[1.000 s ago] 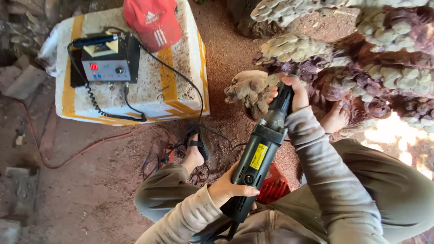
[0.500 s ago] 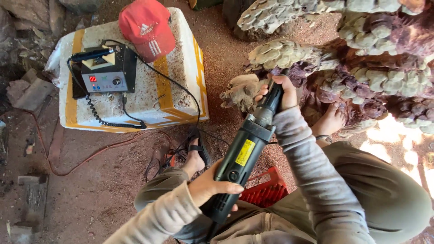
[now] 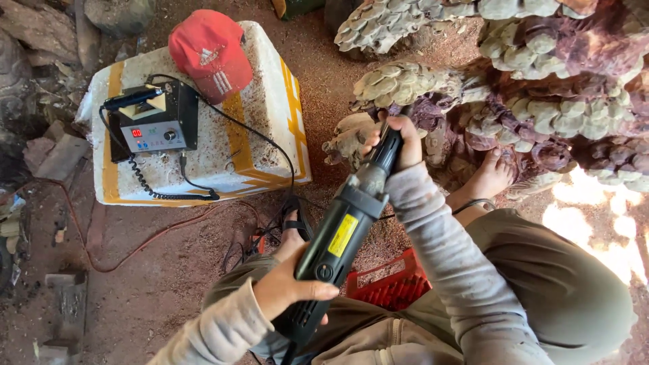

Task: A person uses a handheld power grinder to carve and clean the surface of a large, intricate piece of wood or dried fungus.

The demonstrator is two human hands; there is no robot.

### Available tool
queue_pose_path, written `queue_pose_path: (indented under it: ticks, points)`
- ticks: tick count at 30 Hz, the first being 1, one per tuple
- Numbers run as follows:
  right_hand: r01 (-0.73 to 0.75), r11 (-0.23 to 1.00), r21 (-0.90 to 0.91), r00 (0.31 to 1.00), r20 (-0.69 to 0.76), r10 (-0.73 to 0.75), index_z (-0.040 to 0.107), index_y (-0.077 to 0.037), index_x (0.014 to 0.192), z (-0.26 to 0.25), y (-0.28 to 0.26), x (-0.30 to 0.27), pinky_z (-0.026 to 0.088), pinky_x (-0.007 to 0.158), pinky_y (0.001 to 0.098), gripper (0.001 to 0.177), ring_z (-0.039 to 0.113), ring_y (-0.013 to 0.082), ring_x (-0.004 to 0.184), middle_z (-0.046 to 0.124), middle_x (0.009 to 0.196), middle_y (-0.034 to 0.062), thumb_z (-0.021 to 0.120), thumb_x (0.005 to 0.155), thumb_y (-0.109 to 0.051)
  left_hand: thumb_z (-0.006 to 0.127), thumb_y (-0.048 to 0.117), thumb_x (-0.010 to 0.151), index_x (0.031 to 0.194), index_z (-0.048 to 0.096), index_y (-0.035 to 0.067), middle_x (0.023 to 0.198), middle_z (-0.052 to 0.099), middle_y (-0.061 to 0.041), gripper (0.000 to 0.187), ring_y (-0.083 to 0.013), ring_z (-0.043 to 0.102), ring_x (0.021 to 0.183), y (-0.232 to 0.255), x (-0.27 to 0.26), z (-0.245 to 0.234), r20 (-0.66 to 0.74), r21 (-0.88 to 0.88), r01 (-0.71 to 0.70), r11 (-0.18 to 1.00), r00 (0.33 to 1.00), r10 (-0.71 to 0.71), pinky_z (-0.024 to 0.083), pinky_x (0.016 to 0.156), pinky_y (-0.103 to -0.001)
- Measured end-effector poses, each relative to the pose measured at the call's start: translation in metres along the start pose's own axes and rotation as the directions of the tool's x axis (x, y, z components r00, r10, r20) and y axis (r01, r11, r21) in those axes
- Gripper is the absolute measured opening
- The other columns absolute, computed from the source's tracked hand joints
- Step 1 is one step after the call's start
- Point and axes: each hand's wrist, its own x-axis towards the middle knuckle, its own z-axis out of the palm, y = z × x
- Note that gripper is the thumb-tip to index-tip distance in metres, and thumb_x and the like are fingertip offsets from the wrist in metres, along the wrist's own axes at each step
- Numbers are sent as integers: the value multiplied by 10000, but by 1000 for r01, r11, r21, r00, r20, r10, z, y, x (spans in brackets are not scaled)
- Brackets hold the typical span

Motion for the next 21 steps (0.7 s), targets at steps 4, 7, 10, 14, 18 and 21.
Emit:
queue_pose_path:
  ticks: [4, 7, 10, 14, 18, 21]
  points:
    - [-20, 999, -41, 998, 64, 22, 511, -156, 1106, -21, 11, -7, 548, 505, 322, 396, 570, 172, 540, 607, 682, 64, 732, 781, -101, 880, 85, 642, 1368, 444, 86, 1136, 535, -216, 847, -388, 694, 690, -59, 30, -12, 62, -197, 58, 979, 997, -47, 678, 581, -446]
    - [38, 977, -208, 995, 101, -17, 415, -164, 1110, -38, 18, -4, 523, 503, 326, 374, 525, 169, 528, 557, 683, 57, 651, 825, -111, 872, 50, 706, 1407, 405, 86, 1084, 561, -213, 843, -374, 705, 710, -122, 77, -25, 181, -236, -107, 966, 972, 152, 688, 609, -482]
    - [137, 911, -389, 988, -18, -156, 477, -141, 1209, -45, 19, -4, 511, 447, 376, 453, 538, 214, 501, 553, 700, 133, 631, 790, -69, 899, -4, 659, 1478, 347, 86, 1072, 648, -279, 991, -357, 737, 687, -163, 124, -22, 141, -271, -286, 919, 933, 332, 676, 650, -487]
    - [207, 755, -622, 961, -17, -277, 509, -92, 1234, -50, 10, -4, 534, 447, 402, 468, 588, 246, 490, 594, 687, 146, 674, 800, -35, 956, 252, 549, 1465, 441, 111, 1318, 657, -130, 1060, -269, 616, 1249, -189, 183, 0, 41, -137, -442, 887, 892, 451, 491, 1124, -485]
    - [357, 461, -812, 866, 103, -489, 585, -45, 1146, -85, -10, 22, 609, 475, 468, 367, 680, 355, 507, 635, 650, 258, 730, 810, -25, 1071, 294, 384, 1362, 643, 69, 1177, 703, -160, 1090, -271, 677, 1124, -214, 243, 30, -166, -110, -573, 812, 816, 553, 513, 1052, -413]
    - [388, 454, -802, 836, 99, -539, 634, -38, 1147, -85, -9, 25, 617, 467, 445, 411, 672, 336, 491, 638, 667, 242, 778, 765, 3, 1052, 190, 424, 1321, 661, 73, 1172, 694, -143, 986, -231, 618, 1106, -218, 247, 33, -111, -265, -614, 744, 785, 609, 495, 1033, -413]
